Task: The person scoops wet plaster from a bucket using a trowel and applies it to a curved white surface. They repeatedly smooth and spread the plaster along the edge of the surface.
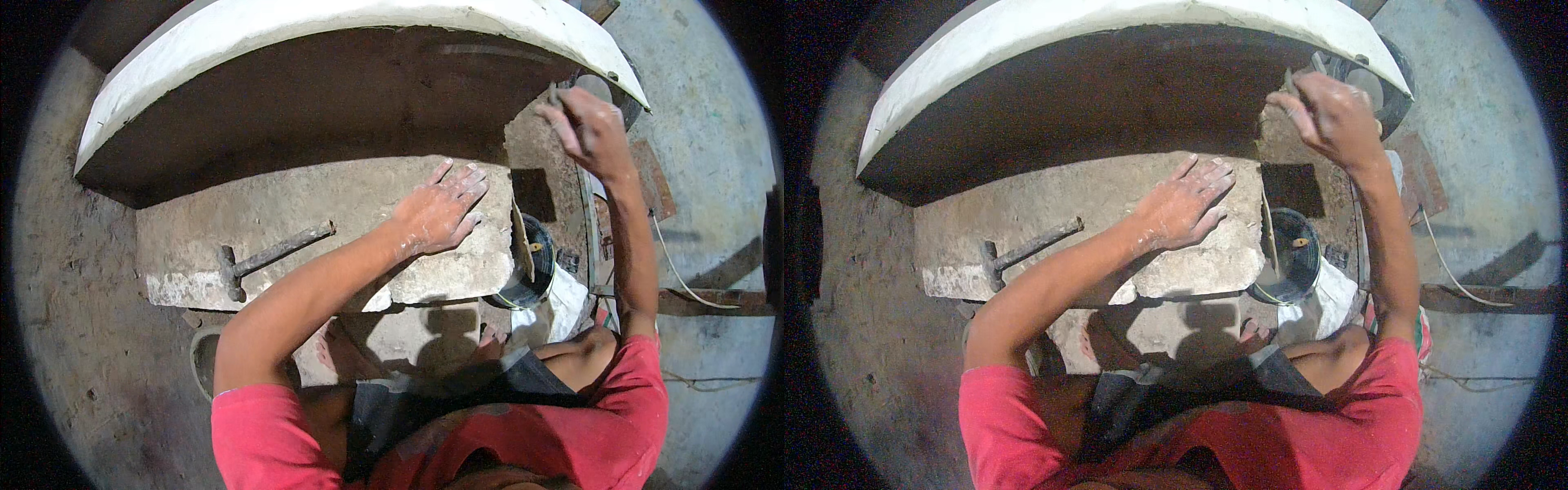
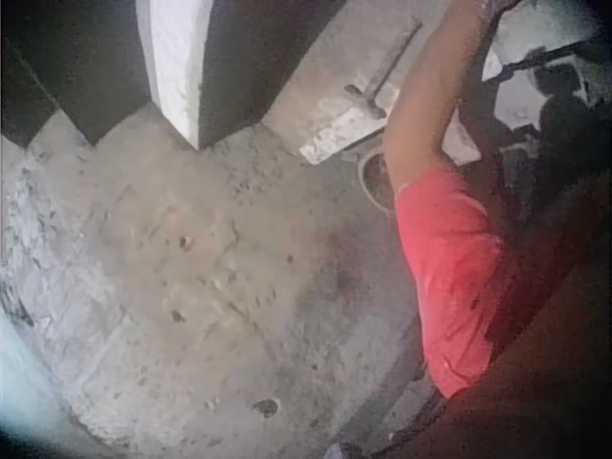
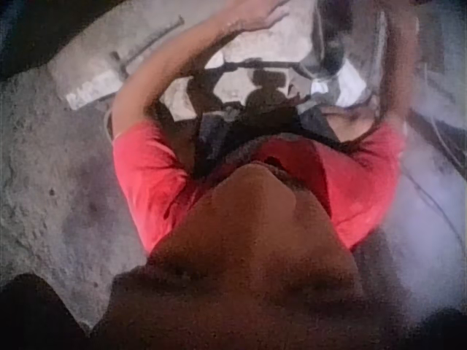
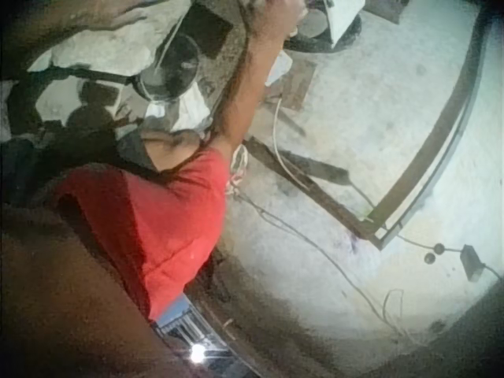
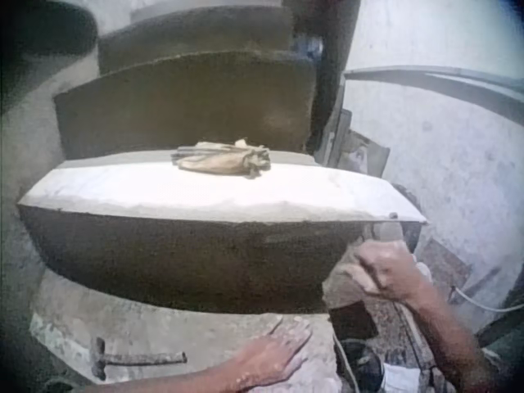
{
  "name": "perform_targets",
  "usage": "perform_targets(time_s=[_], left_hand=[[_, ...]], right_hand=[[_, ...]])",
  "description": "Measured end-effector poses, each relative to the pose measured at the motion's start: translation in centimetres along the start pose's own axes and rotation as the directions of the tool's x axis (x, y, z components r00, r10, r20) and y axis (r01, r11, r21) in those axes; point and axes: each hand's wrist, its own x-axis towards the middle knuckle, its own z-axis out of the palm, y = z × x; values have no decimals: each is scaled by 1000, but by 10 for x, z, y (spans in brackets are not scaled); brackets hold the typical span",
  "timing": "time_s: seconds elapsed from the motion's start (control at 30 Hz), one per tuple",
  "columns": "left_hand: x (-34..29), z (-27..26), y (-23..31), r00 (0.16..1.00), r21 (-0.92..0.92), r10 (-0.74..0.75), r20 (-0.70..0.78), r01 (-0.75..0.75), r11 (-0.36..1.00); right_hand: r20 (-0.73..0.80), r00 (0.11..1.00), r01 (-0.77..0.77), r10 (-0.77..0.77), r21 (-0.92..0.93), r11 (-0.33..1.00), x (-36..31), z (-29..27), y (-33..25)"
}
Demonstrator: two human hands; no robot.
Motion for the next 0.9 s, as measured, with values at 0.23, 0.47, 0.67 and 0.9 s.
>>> perform_targets(time_s=[0.23, 0.47, 0.67, 0.9], left_hand=[[1, -5, 0, 987, -30, -55, 151, 60, 998], [1, -3, -2, 1000, -9, 9, 11, -9, 1000], [1, 1, -2, 999, -25, -10, 33, 11, 1000], [2, -2, -1, 998, -3, -13, 54, 13, 1000]], right_hand=[[-171, 979, -76, 112, 206, 976, -7, -29, 9], [188, 982, 3, 18, -113, 994, -45, 34, 27], [7, 998, -62, 62, -42, 997, -43, -6, 64], [-113, 920, -299, 376, 420, 857, -54, -7, 88]])
